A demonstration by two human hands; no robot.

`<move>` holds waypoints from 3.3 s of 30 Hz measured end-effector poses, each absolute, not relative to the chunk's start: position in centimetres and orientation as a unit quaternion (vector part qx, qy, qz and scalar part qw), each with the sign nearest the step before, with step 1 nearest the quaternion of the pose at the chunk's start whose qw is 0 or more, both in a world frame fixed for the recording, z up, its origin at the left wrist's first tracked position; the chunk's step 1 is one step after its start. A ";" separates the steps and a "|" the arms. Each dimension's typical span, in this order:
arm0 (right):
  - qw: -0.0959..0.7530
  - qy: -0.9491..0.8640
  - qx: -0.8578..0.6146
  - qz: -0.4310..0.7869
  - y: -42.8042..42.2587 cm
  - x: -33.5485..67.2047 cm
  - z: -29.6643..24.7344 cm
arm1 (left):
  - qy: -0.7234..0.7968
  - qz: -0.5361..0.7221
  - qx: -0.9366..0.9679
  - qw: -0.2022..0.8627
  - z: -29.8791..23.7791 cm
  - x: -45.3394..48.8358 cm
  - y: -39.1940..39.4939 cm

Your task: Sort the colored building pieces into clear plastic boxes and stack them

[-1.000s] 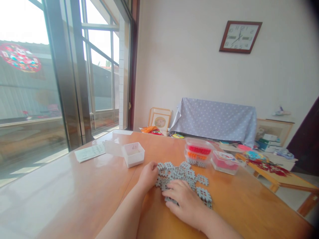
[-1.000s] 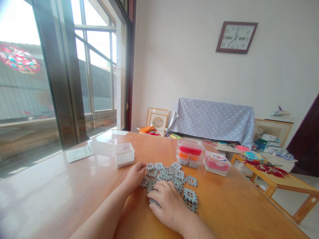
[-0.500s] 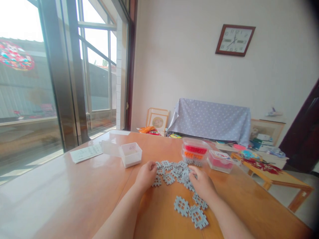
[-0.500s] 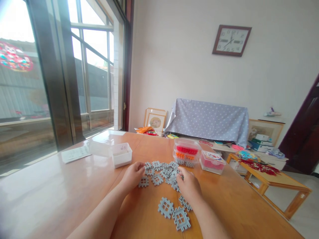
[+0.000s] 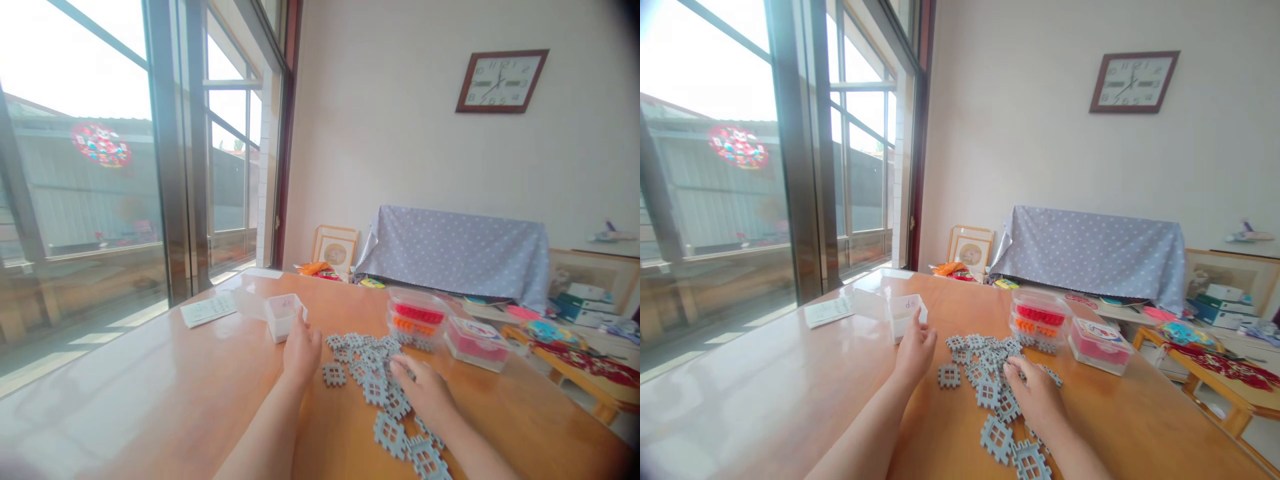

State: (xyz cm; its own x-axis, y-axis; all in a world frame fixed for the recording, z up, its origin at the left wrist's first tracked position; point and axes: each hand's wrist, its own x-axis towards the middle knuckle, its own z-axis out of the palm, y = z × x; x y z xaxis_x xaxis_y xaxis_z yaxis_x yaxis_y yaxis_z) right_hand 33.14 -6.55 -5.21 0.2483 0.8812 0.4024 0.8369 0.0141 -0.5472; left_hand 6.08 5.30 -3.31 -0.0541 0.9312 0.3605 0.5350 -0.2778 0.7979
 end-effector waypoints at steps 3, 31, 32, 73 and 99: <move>0.379 -0.605 -0.699 0.030 -6.5 33.6 -5.3 | 0.592 0.437 0.635 0.236 -3.4 5.3 6.0; 0.421 -0.570 -0.702 0.073 -5.7 35.7 -7.2 | 0.700 0.331 0.625 0.103 -2.8 2.5 6.2; 0.422 -0.569 -0.702 0.073 -5.7 35.7 -7.2 | 0.706 0.327 0.619 0.109 -2.7 2.4 6.2; 0.345 -0.236 -0.902 -0.108 -4.4 50.8 -3.0 | 0.365 0.303 0.856 0.206 -4.1 8.2 4.1; 0.355 -0.229 -0.901 -0.102 -5.0 51.1 -3.6 | 0.369 0.292 0.855 0.216 -2.8 8.3 3.0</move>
State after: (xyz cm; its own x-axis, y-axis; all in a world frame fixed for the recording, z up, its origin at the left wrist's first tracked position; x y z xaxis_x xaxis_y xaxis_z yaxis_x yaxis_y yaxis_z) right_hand 51.14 -4.96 -3.56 0.8744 0.3401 0.3460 0.4847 -0.6427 -0.5933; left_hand 8.25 2.97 -2.81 0.5562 0.7580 0.3407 0.5053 -0.6339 0.5855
